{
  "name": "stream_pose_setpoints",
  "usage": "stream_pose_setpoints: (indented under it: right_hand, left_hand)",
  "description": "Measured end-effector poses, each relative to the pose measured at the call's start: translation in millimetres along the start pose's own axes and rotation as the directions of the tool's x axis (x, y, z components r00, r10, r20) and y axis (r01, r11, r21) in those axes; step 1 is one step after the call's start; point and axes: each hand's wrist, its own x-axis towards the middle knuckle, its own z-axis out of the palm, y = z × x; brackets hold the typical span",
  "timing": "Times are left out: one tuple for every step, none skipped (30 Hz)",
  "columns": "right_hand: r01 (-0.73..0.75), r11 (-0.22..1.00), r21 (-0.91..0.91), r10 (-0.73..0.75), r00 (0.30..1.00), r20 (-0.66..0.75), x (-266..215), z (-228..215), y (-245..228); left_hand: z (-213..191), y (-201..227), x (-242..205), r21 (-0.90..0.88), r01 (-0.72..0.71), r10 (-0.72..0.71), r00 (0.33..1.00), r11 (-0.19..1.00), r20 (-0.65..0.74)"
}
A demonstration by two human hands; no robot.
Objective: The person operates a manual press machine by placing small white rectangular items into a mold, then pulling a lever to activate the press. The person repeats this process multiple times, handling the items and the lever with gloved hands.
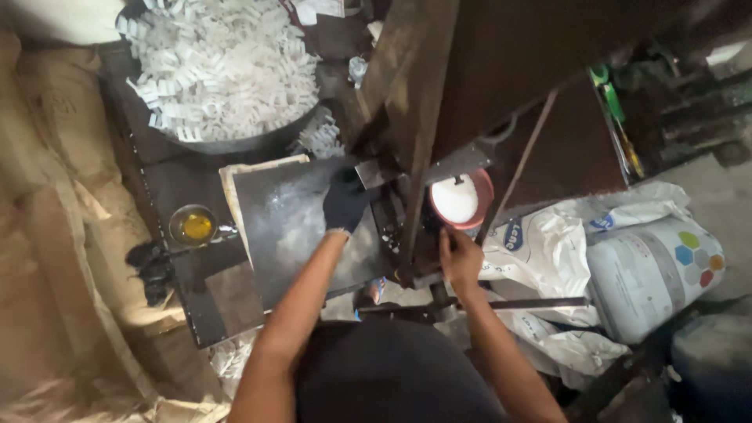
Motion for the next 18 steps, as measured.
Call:
stream_pose_setpoints:
  right_hand:
    - [-0.025, 1.0, -0.011, 0.025, 1.0, 0.018, 3.9, -0.3, -1.2]
    - [-0.056, 0.998, -0.023, 0.057, 0.997, 0.043, 3.8, -3.0, -2.4]
    - [-0.086, 0.996, -0.036, 0.088, 0.994, 0.067, 4.7, -5.4, -3.7]
    - [-0.091, 0.996, -0.017, 0.092, 0.991, 0.094, 4.6, -8.2, -5.4]
    - [-0.097, 0.995, 0.002, 0.096, 0.988, 0.121, 5.1, -11.7, -7.0]
    - [-0.106, 0.994, 0.022, 0.101, 0.984, 0.147, 5.2, -13.2, -9.4]
    - [-0.138, 0.99, 0.016, 0.133, 0.977, 0.169, 5.5, -14.2, -11.6]
    - [-0.17, 0.985, 0.009, 0.165, 0.969, 0.184, 7.8, -11.5, -13.8]
    - [-0.201, 0.979, 0.003, 0.197, 0.96, 0.2, 9.1, -8.7, -15.5]
    - [-0.191, 0.982, 0.0, 0.188, 0.963, 0.195, 8.7, -10.9, -14.6]
    - [-0.181, 0.983, -0.004, 0.178, 0.966, 0.19, 6.5, -13.7, -13.0]
    - [-0.167, 0.986, -0.003, 0.165, 0.969, 0.182, 6.7, -12.0, -11.3]
    - [-0.162, 0.987, -0.008, 0.161, 0.974, 0.159, 5.6, -11.7, -8.9]
    - [-0.157, 0.988, -0.007, 0.156, 0.98, 0.127, 5.7, -8.3, -7.7]
    - [-0.152, 0.988, -0.006, 0.151, 0.984, 0.095, 4.8, -7.1, -6.3]
    - [-0.136, 0.991, 0.015, 0.135, 0.987, 0.087, 5.6, -3.2, -6.5]
    - [-0.121, 0.992, 0.034, 0.118, 0.99, 0.078, 6.0, -0.7, -7.7]
    - [-0.104, 0.993, 0.055, 0.1, 0.993, 0.068, 6.2, -0.9, -9.1]
  left_hand:
    - [1.5, -4.3, -0.2, -0.042, -0.018, 0.018, 1.0, 0.999, -0.015]
    - [2.4, -9.2, -4.8, -0.08, -0.029, 0.027, 0.999, 0.996, -0.028]
    - [3.0, -13.1, -6.9, -0.119, -0.041, 0.036, 0.998, 0.992, -0.042]
    - [4.4, -15.5, -8.2, -0.06, -0.1, 0.097, 0.995, 0.993, -0.038]
    - [7.0, -16.0, -8.7, -0.002, -0.158, 0.158, 0.987, 0.987, -0.03]
    - [8.5, -15.2, -6.9, 0.057, -0.218, 0.219, 0.976, 0.974, -0.015]
    - [11.3, -12.9, -4.1, -0.03, -0.132, 0.133, 0.991, 0.991, 0.006]
    - [15.8, -9.3, 2.9, -0.114, -0.047, 0.052, 0.998, 0.992, 0.037]
    - [19.9, -6.1, 9.1, -0.193, 0.042, -0.028, 0.997, 0.98, 0.075]
    - [25.6, -3.2, 12.4, -0.071, -0.01, 0.015, 0.997, 0.997, 0.078]
    - [32.1, -1.6, 12.7, 0.052, -0.063, 0.058, 0.995, 0.997, 0.087]
    - [37.5, -1.8, 15.4, 0.174, -0.122, 0.106, 0.99, 0.977, 0.097]
    - [43.3, -3.8, 15.6, 0.175, -0.124, 0.111, 0.99, 0.977, 0.082]
    - [48.0, -6.5, 19.5, 0.178, -0.136, 0.125, 0.99, 0.975, 0.068]
    - [52.8, -10.8, 21.4, 0.181, -0.148, 0.14, 0.989, 0.972, 0.054]
    - [54.9, -17.0, 26.0, 0.179, -0.153, 0.137, 0.986, 0.972, 0.097]
    - [55.9, -24.5, 30.2, 0.178, -0.158, 0.134, 0.981, 0.971, 0.139]
    - [54.9, -32.6, 34.2, 0.179, -0.163, 0.131, 0.975, 0.97, 0.18]
